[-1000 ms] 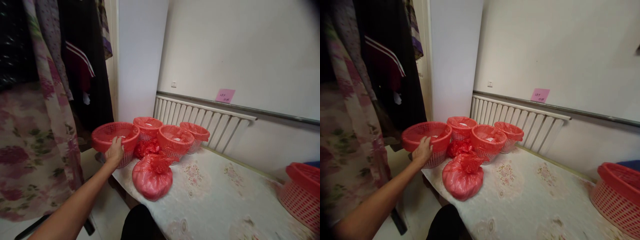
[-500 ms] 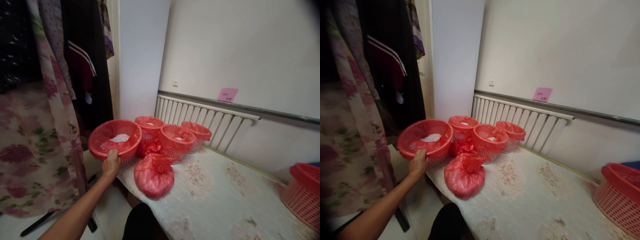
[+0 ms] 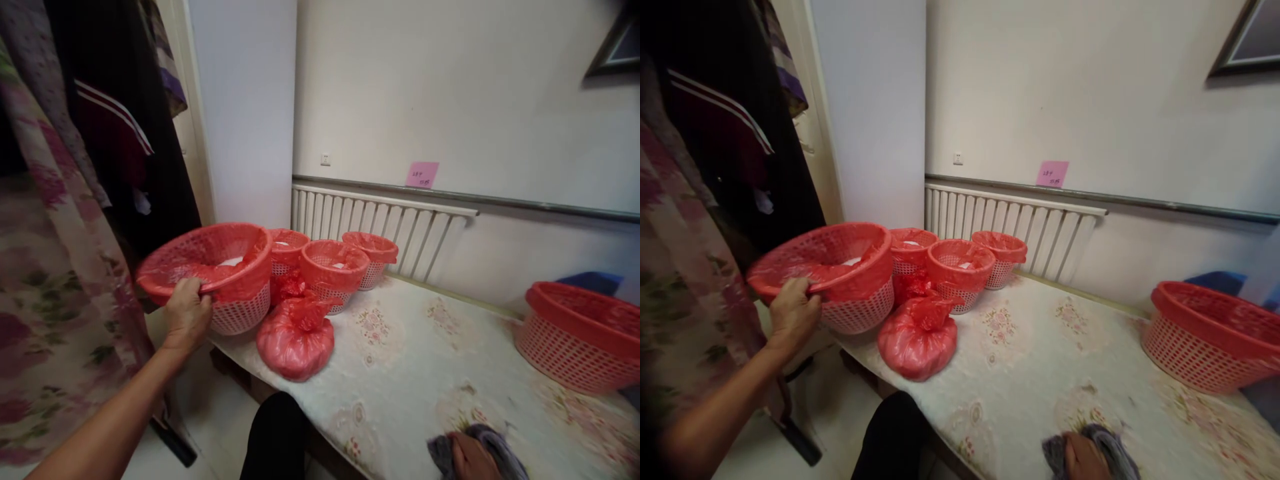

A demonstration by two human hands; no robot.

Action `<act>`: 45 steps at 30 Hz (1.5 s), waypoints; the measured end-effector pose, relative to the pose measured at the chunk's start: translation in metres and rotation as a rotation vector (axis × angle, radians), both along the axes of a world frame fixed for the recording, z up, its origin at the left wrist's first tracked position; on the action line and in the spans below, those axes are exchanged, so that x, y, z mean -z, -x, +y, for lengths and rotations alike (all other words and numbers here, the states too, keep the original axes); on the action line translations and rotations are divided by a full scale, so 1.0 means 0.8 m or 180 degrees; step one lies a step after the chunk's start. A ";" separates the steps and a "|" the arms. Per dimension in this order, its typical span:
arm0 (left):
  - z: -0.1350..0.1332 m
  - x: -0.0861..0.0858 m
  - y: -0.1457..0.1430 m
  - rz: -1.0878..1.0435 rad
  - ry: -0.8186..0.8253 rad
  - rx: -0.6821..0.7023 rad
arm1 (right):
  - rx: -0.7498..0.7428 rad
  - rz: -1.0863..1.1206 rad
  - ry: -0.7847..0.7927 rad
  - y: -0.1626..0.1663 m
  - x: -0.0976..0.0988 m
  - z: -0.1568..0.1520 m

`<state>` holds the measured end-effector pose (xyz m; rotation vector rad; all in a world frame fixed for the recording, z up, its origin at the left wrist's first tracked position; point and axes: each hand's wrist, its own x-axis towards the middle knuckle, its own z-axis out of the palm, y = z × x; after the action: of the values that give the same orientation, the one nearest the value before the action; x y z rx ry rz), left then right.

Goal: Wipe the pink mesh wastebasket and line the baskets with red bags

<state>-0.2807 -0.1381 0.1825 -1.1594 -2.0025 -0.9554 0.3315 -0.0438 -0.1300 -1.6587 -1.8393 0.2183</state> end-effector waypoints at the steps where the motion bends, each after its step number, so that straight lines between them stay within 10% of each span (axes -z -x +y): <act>1: -0.006 -0.012 -0.015 0.0054 -0.0186 0.0151 | 0.0012 -0.0018 -0.0032 0.000 0.002 -0.002; 7: -0.032 -0.072 -0.115 0.0272 -0.1125 0.1138 | 0.0015 -0.0260 -0.0043 0.011 -0.011 -0.015; 14: -0.019 -0.091 -0.234 -0.0180 -0.0821 0.2020 | -0.0026 -0.0350 -0.0073 0.012 -0.018 -0.038; 22: 0.039 -0.003 -0.348 -0.0584 -0.0049 0.3204 | 0.0048 -0.0283 -0.0246 -0.003 -0.029 -0.079; 29: 0.057 0.091 -0.423 -0.0444 0.0880 0.3309 | 0.0257 -0.0229 -0.0220 -0.028 -0.022 -0.089; 45: 0.016 0.098 -0.420 -0.0985 0.0714 0.4385 | 0.0332 0.0318 -0.0138 -0.020 -0.041 -0.084</act>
<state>0.0549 -0.1250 0.1043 -2.7499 -1.3102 -1.5821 0.3473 -0.1108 -0.0971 -1.6780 -1.6676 0.2110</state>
